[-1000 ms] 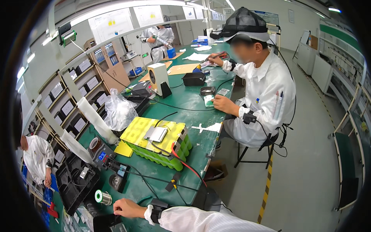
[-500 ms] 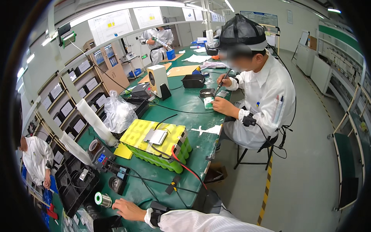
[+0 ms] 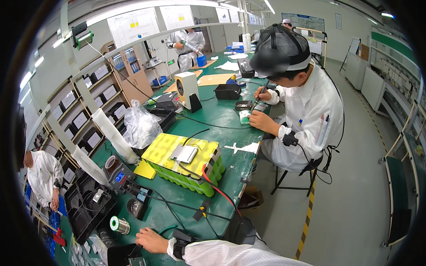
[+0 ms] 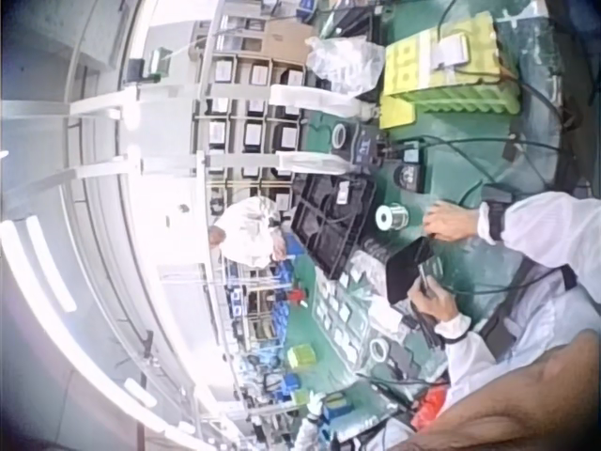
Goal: Soldering electronic components onto a printed circuit board at a workshop table.
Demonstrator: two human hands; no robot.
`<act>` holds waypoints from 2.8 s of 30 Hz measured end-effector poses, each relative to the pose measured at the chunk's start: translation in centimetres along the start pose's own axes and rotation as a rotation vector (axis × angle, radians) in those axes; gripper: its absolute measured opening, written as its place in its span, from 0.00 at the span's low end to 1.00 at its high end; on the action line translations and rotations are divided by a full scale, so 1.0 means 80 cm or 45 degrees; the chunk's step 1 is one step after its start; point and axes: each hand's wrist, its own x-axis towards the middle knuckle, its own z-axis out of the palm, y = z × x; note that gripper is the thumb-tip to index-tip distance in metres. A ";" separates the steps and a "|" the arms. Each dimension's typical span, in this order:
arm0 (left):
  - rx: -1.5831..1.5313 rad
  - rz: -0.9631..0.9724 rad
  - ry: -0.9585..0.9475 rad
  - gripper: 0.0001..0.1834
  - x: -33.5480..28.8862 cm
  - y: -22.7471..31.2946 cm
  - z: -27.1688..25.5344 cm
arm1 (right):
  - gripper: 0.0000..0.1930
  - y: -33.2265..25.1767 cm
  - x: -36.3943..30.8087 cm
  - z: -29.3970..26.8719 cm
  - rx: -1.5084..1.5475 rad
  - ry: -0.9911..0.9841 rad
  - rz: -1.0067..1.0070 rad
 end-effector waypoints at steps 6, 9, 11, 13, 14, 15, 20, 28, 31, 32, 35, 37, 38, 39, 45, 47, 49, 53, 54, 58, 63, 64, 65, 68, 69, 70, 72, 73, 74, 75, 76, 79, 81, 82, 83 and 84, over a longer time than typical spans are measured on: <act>-0.105 -0.081 -0.004 0.13 -0.002 -0.003 0.002 | 0.05 -0.003 0.001 0.005 -0.118 0.035 -0.042; 0.009 -0.018 -0.045 0.14 0.001 -0.008 0.001 | 0.05 -0.005 0.004 0.000 -0.075 0.077 -0.041; 0.017 0.002 -0.026 0.13 0.000 -0.010 0.001 | 0.08 -0.004 0.005 -0.010 0.072 0.135 -0.104; 0.016 0.036 0.009 0.13 -0.001 -0.010 0.002 | 0.07 -0.009 0.008 -0.022 0.248 0.075 -0.066; 0.018 0.027 0.010 0.13 -0.002 -0.010 0.004 | 0.07 -0.011 0.009 -0.028 0.419 0.021 -0.024; -0.017 -0.033 0.049 0.13 -0.004 -0.014 0.003 | 0.10 -0.027 0.012 -0.047 0.568 -0.079 0.036; -0.008 -0.109 0.144 0.10 -0.007 -0.014 0.001 | 0.19 -0.038 0.016 -0.045 0.667 0.064 -0.110; -0.061 0.041 0.167 0.12 0.010 -0.005 0.015 | 0.10 -0.048 0.019 -0.081 0.672 -0.282 0.094; -0.072 0.032 0.210 0.13 0.006 -0.013 0.011 | 0.08 -0.053 0.018 -0.065 0.706 -0.142 -0.062; -0.064 0.017 0.221 0.13 0.004 -0.014 0.010 | 0.08 -0.057 0.019 -0.066 0.712 -0.160 -0.069; -0.054 0.014 0.209 0.14 0.000 -0.019 0.008 | 0.07 -0.062 0.021 -0.072 0.682 -0.182 -0.038; -0.115 0.004 0.217 0.15 -0.005 -0.024 0.012 | 0.07 -0.060 0.018 -0.072 0.589 -0.267 -0.067; -0.179 -0.001 0.226 0.15 -0.006 -0.025 0.013 | 0.07 -0.061 0.018 -0.072 0.593 -0.269 -0.066; -0.175 -0.003 0.224 0.15 -0.006 -0.025 0.013 | 0.06 -0.063 0.019 -0.073 0.590 -0.296 -0.056; -0.232 -0.054 0.208 0.16 -0.005 -0.021 0.017 | 0.06 -0.063 0.016 -0.073 0.621 -0.314 -0.071; -0.275 -0.048 0.196 0.16 -0.007 -0.025 0.018 | 0.07 -0.064 0.015 -0.067 0.645 -0.311 -0.092; -0.284 -0.048 0.196 0.16 -0.006 -0.026 0.018 | 0.07 -0.068 0.015 -0.068 0.642 -0.309 -0.087; -0.293 -0.045 0.198 0.17 -0.006 -0.026 0.018 | 0.08 -0.070 0.014 -0.066 0.672 -0.298 -0.078; -0.293 -0.045 0.197 0.17 -0.006 -0.026 0.018 | 0.08 -0.071 0.015 -0.067 0.670 -0.307 -0.069; -0.292 -0.033 0.207 0.16 -0.007 -0.027 0.018 | 0.09 -0.073 0.014 -0.070 0.673 -0.372 -0.007; -0.251 0.002 0.121 0.16 -0.003 -0.022 0.015 | 0.09 -0.072 0.013 -0.070 0.706 -0.329 -0.031; -0.262 -0.016 0.122 0.16 -0.003 -0.022 0.015 | 0.09 -0.071 0.013 -0.068 0.727 -0.329 -0.040; -0.274 -0.033 0.123 0.16 -0.003 -0.022 0.015 | 0.09 -0.070 0.012 -0.065 0.730 -0.329 -0.037; -0.353 -0.073 0.102 0.15 -0.008 -0.026 0.017 | 0.09 -0.066 0.010 -0.059 0.779 -0.340 -0.033; -0.354 -0.072 0.098 0.15 -0.008 -0.028 0.018 | 0.08 -0.067 0.010 -0.059 0.773 -0.339 -0.032; -0.359 -0.083 0.135 0.15 -0.009 -0.029 0.019 | 0.08 -0.068 0.010 -0.059 0.768 -0.338 -0.030; -0.366 -0.092 0.169 0.15 -0.009 -0.029 0.021 | 0.07 -0.070 0.009 -0.059 0.797 -0.350 -0.010; -0.397 -0.096 0.176 0.15 -0.009 -0.028 0.022 | 0.06 -0.071 0.009 -0.059 0.826 -0.365 0.008; -0.427 -0.101 0.184 0.15 -0.009 -0.028 0.022 | 0.06 -0.073 0.009 -0.060 0.826 -0.362 0.011; -0.426 -0.100 0.181 0.15 -0.010 -0.028 0.023 | 0.06 -0.075 0.009 -0.062 0.838 -0.379 0.018; -0.433 -0.089 0.183 0.15 -0.010 -0.029 0.023 | 0.05 -0.077 0.009 -0.062 0.851 -0.395 0.025; -0.444 -0.077 0.177 0.15 -0.011 -0.029 0.023 | 0.05 -0.076 0.005 -0.059 0.806 -0.376 0.024; -0.447 -0.078 0.169 0.15 -0.011 -0.028 0.022 | 0.05 -0.078 0.007 -0.062 0.749 -0.331 -0.028; -0.451 -0.071 0.168 0.14 -0.010 -0.027 0.022 | 0.04 -0.078 0.007 -0.062 0.691 -0.288 -0.083; -0.455 -0.065 0.166 0.14 -0.010 -0.027 0.022 | 0.04 -0.078 0.007 -0.060 0.693 -0.286 -0.077; -0.455 -0.066 0.160 0.14 -0.010 -0.028 0.023 | 0.04 -0.078 0.006 -0.057 0.677 -0.239 -0.088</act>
